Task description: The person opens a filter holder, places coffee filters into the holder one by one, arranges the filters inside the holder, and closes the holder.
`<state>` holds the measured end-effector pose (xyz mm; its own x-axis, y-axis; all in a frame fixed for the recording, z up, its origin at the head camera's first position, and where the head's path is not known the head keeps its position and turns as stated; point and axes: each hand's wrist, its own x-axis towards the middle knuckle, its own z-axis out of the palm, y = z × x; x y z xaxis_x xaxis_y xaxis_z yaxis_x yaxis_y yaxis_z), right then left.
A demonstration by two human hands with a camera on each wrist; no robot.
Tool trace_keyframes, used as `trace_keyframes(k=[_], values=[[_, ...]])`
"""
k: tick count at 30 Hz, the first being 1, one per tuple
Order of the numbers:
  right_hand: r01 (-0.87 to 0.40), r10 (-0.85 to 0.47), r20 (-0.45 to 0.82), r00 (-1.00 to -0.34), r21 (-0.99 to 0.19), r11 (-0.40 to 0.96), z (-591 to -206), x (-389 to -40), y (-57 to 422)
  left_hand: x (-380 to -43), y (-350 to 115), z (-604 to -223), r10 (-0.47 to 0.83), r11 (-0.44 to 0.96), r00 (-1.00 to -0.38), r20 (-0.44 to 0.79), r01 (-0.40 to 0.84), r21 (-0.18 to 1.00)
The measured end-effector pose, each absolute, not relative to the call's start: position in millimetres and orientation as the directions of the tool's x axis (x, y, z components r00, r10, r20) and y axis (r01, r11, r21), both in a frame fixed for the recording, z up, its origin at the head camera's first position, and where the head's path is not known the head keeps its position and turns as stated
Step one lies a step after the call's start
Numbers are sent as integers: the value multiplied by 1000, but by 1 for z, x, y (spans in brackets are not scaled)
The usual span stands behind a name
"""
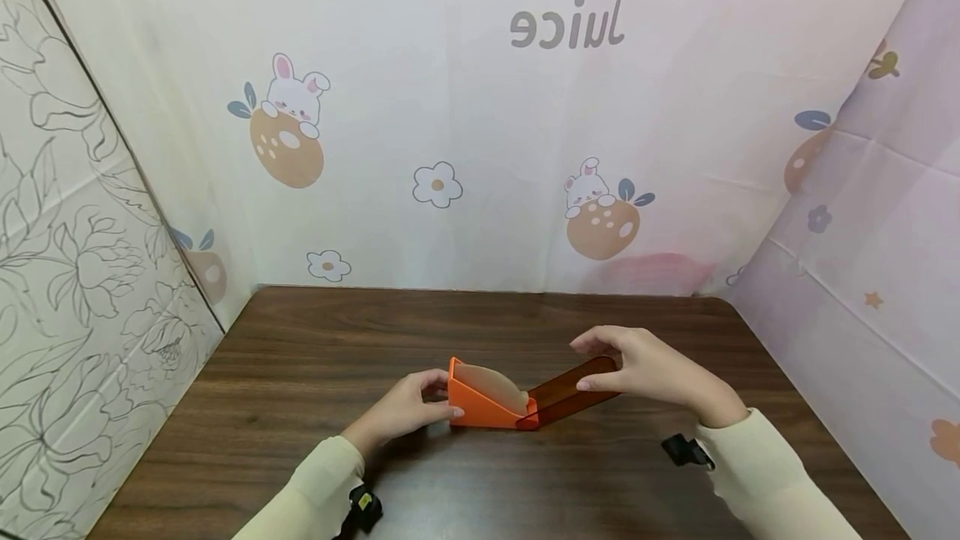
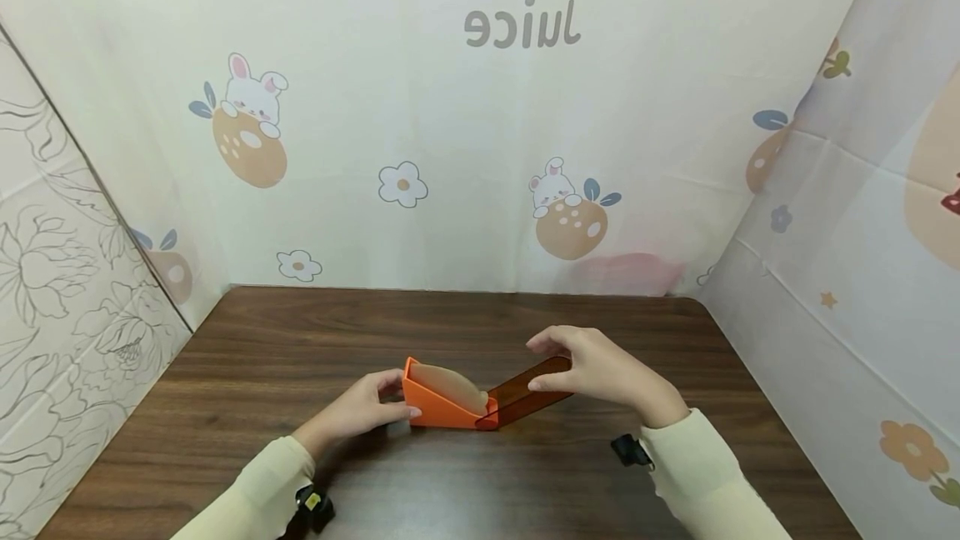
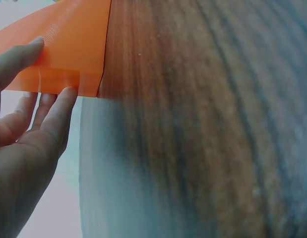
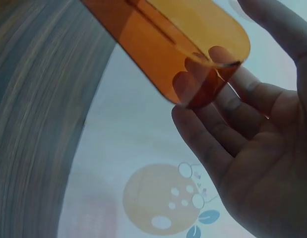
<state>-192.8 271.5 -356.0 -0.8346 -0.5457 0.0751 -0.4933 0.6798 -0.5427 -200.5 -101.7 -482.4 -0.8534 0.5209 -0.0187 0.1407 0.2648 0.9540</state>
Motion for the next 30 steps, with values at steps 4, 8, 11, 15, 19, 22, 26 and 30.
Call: trace_keyframes(k=[4,8,11,15,19,22,26,30], values=[[-485,-548,50,-835,-537,690,-357,-191,278,-200,-102,-483,520,264,-854,-15,144,954],[-497,-557,48,-829,-519,695,-359,-189,284,-200,-101,-483,520,260,-854,-16,141,955],[-499,-559,41,-828,-508,702,-359,-188,289,-200,-101,-482,519,259,-855,-16,139,956],[-495,-561,24,-828,-502,709,-361,-186,293,-199,-101,-482,519,260,-854,-19,137,956],[-491,-564,15,-826,-512,705,-364,-186,296,-200,-101,-481,519,265,-855,-20,138,954],[-482,-561,11,-828,-524,702,-365,-185,296,-200,-101,-481,518,267,-855,-22,138,954],[-490,-575,12,-818,-537,687,-365,-185,296,-199,-101,-481,517,267,-856,-23,135,954],[-503,-593,9,-805,-541,675,-364,-185,297,-199,-101,-480,515,265,-857,-20,136,954]])
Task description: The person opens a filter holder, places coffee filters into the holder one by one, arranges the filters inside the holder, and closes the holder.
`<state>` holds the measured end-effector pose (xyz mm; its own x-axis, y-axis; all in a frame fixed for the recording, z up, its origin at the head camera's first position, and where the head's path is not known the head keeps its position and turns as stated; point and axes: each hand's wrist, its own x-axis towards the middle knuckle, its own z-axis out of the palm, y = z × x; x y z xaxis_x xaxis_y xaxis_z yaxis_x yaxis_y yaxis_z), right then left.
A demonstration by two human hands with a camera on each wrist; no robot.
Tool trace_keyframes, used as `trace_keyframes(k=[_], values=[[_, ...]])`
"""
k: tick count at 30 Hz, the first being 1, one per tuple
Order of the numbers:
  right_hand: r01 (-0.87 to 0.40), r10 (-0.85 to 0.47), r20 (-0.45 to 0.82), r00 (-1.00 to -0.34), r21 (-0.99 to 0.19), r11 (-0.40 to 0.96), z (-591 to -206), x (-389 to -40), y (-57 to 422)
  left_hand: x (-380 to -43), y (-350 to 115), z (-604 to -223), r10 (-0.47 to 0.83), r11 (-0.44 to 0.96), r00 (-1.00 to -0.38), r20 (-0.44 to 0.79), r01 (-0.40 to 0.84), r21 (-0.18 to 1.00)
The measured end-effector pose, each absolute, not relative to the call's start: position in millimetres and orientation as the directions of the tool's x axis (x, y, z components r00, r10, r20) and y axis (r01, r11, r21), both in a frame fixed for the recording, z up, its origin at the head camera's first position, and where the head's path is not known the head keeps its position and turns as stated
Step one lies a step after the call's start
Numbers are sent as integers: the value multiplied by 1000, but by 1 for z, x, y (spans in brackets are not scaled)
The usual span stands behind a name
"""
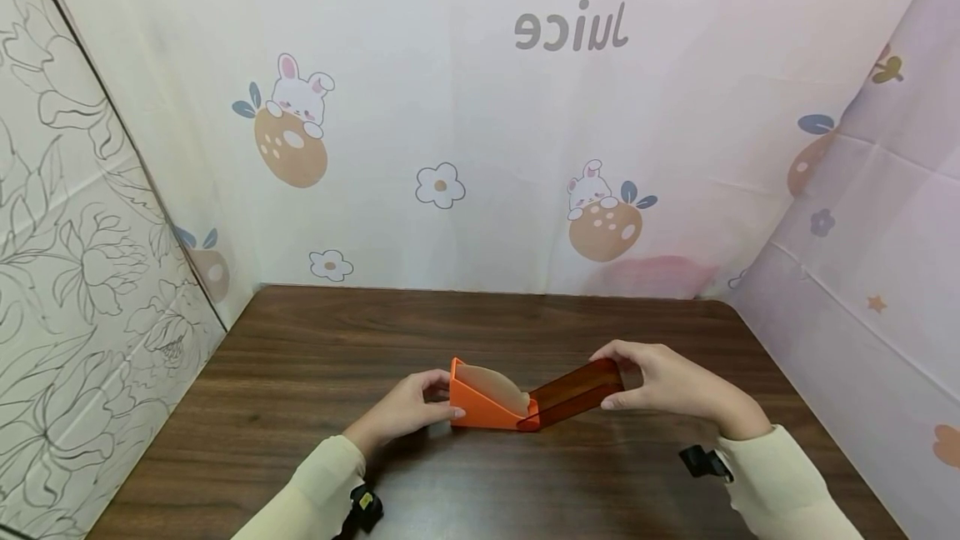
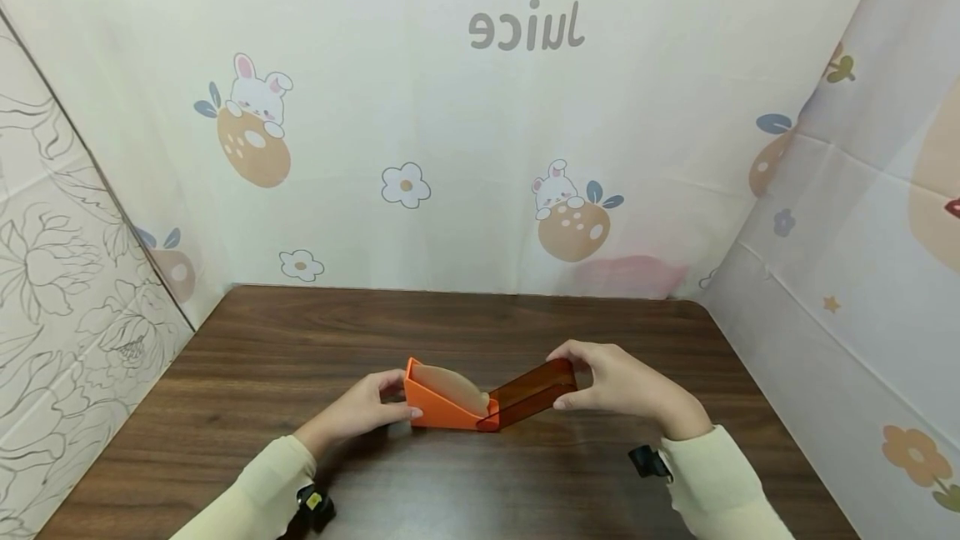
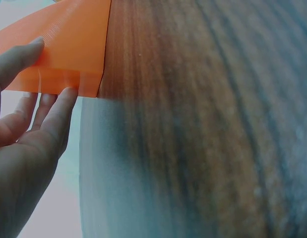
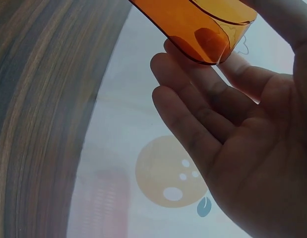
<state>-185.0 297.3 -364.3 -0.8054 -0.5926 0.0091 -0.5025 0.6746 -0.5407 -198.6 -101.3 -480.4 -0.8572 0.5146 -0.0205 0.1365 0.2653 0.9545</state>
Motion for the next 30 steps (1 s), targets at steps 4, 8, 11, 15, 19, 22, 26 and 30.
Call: trace_keyframes(k=[4,8,11,15,19,22,26,30], values=[[-507,-602,3,-798,-542,670,-363,-185,298,-198,-101,-480,514,262,-858,-23,132,956],[-500,-607,-4,-795,-561,659,-363,-185,298,-199,-101,-481,513,263,-858,-26,128,956],[-488,-605,-14,-796,-577,655,-364,-186,299,-199,-102,-482,515,267,-857,-27,131,955],[-488,-607,-15,-794,-580,652,-365,-187,299,-200,-102,-483,518,269,-855,-21,140,953],[-495,-611,-10,-791,-577,650,-365,-187,299,-200,-102,-482,518,274,-855,-22,141,951],[-501,-616,-8,-788,-573,648,-364,-187,299,-200,-102,-482,518,275,-855,-24,140,951],[-507,-619,-1,-785,-571,645,-364,-187,297,-199,-101,-481,517,278,-856,-29,136,951],[-515,-620,14,-784,-572,639,-362,-187,294,-199,-102,-481,515,282,-857,-30,136,950]])
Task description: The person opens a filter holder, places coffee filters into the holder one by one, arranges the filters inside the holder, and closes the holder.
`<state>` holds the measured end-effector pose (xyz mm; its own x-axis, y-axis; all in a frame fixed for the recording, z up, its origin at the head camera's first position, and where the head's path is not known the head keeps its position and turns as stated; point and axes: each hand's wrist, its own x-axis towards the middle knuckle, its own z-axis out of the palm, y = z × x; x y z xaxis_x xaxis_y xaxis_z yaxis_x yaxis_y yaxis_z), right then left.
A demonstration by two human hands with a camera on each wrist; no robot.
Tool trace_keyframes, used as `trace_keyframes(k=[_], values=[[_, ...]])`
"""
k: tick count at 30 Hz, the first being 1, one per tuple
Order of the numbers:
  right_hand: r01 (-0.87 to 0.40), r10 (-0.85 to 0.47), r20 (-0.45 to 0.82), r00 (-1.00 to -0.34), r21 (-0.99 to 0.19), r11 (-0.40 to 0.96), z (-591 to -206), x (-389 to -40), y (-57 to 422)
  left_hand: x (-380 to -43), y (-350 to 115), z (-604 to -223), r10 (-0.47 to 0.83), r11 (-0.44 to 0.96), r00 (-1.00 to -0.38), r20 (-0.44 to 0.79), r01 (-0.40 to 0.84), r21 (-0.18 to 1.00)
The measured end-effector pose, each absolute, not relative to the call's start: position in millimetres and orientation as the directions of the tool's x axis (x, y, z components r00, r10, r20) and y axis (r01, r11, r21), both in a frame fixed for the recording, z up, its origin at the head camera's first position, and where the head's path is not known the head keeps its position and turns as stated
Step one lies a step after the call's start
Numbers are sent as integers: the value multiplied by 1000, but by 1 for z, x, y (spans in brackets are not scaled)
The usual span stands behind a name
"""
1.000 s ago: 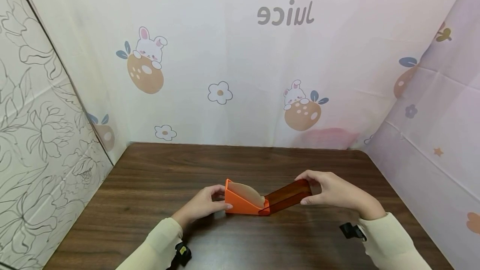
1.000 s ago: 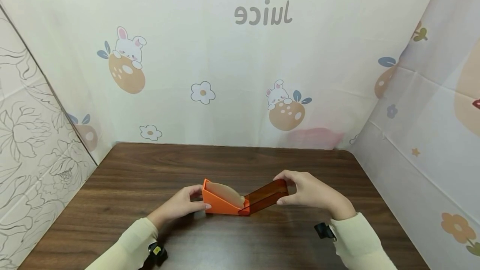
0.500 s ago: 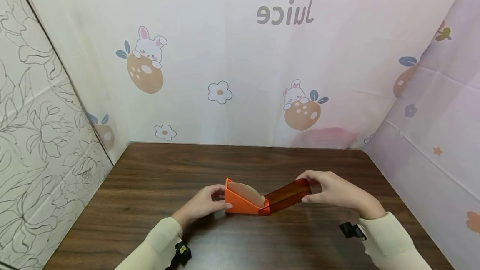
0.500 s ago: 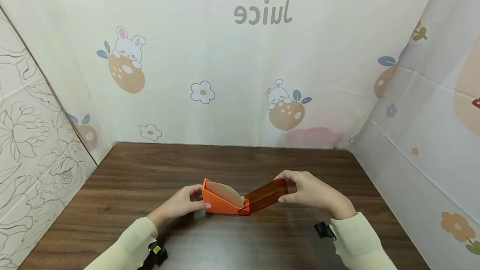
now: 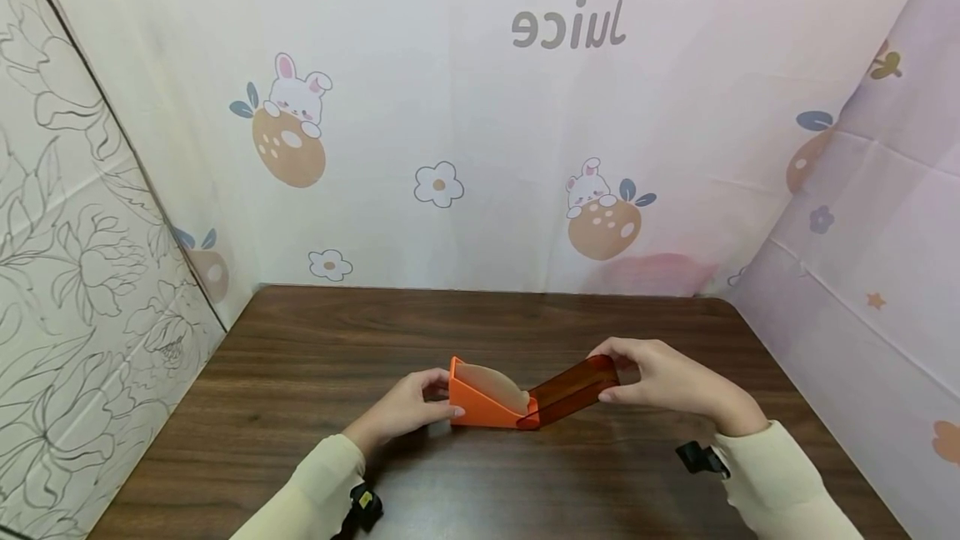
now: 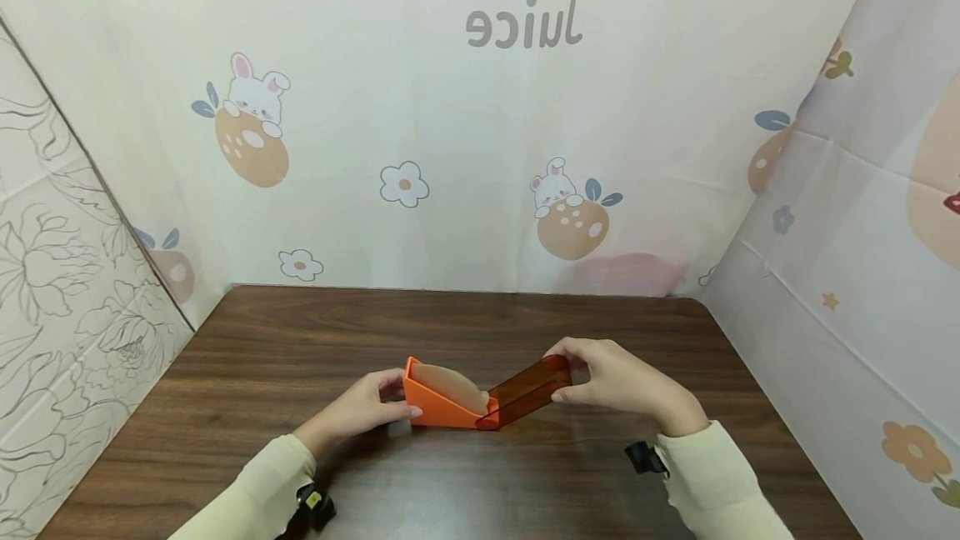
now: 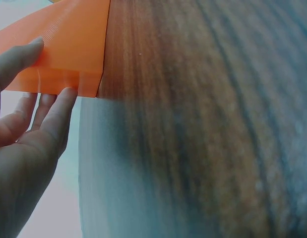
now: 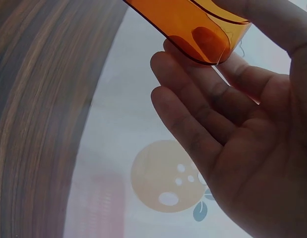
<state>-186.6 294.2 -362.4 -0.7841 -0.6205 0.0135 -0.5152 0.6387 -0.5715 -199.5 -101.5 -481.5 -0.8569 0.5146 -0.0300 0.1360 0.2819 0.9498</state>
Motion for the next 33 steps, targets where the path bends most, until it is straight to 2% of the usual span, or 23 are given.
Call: trace_keyframes(k=[12,33], values=[[-546,-624,57,-779,-551,631,-363,-188,287,-199,-102,-482,515,279,-857,-28,136,951],[-564,-622,135,-771,-597,570,-361,-192,261,-198,-102,-480,509,279,-860,-38,123,953]])
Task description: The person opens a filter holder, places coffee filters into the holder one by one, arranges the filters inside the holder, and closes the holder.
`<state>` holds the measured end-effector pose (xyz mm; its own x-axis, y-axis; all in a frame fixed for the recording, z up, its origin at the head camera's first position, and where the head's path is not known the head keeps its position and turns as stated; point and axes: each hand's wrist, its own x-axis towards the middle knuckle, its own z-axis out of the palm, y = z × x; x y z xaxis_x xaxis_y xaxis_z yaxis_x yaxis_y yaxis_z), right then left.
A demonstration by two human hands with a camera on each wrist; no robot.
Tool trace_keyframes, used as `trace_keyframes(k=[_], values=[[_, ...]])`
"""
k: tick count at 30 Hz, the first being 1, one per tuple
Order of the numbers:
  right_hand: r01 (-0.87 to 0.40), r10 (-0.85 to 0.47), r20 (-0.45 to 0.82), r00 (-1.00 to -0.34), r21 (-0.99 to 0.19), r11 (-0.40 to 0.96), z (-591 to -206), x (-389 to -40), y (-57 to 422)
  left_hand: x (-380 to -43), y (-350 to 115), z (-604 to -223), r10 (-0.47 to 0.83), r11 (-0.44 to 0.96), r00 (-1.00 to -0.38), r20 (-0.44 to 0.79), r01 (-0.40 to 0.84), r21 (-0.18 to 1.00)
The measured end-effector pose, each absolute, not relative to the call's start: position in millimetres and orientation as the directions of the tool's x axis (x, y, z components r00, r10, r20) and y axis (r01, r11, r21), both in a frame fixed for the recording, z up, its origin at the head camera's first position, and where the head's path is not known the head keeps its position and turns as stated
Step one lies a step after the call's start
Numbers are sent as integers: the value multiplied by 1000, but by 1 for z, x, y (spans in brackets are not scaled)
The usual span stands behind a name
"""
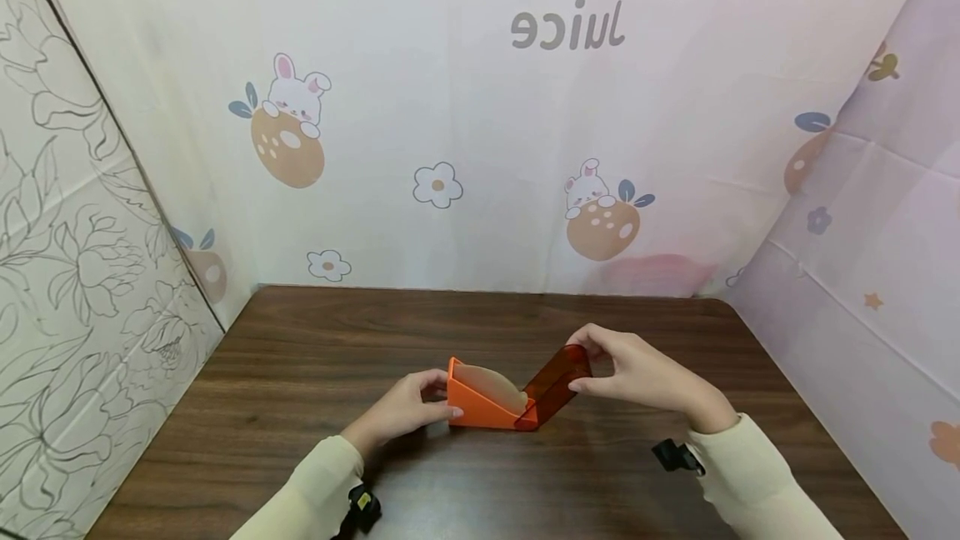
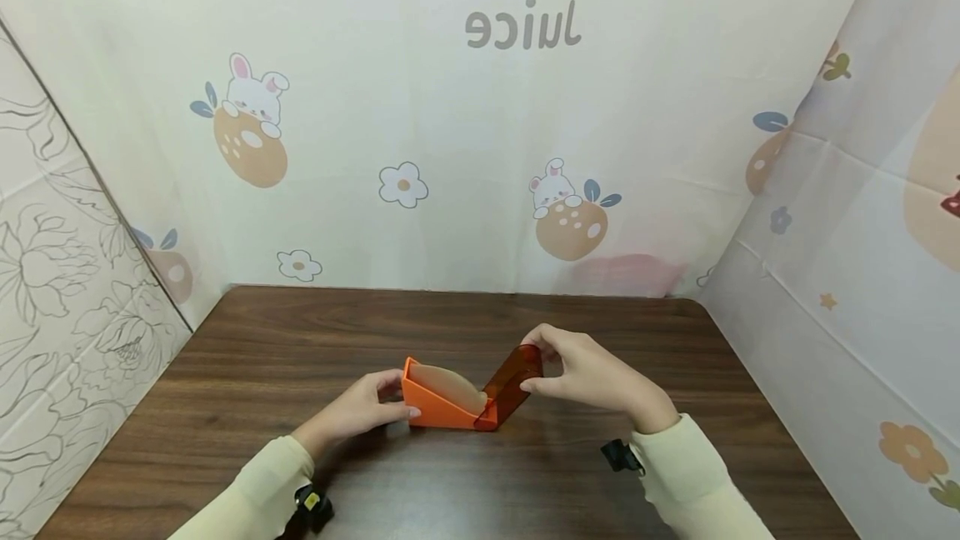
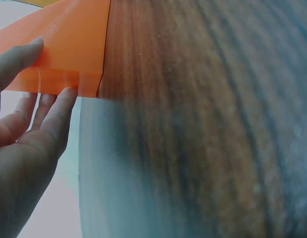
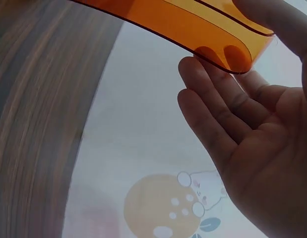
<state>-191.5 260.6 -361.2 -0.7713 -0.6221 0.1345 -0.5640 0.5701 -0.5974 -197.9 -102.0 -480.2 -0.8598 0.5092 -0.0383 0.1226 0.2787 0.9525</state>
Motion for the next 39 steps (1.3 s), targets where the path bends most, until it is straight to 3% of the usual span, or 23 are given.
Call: trace_keyframes(k=[15,39], values=[[-550,-612,161,-774,-650,524,-368,-198,233,-197,-101,-479,506,281,-862,-21,142,949],[-592,-634,202,-746,-637,494,-372,-201,204,-197,-101,-478,516,258,-856,-11,144,955]])
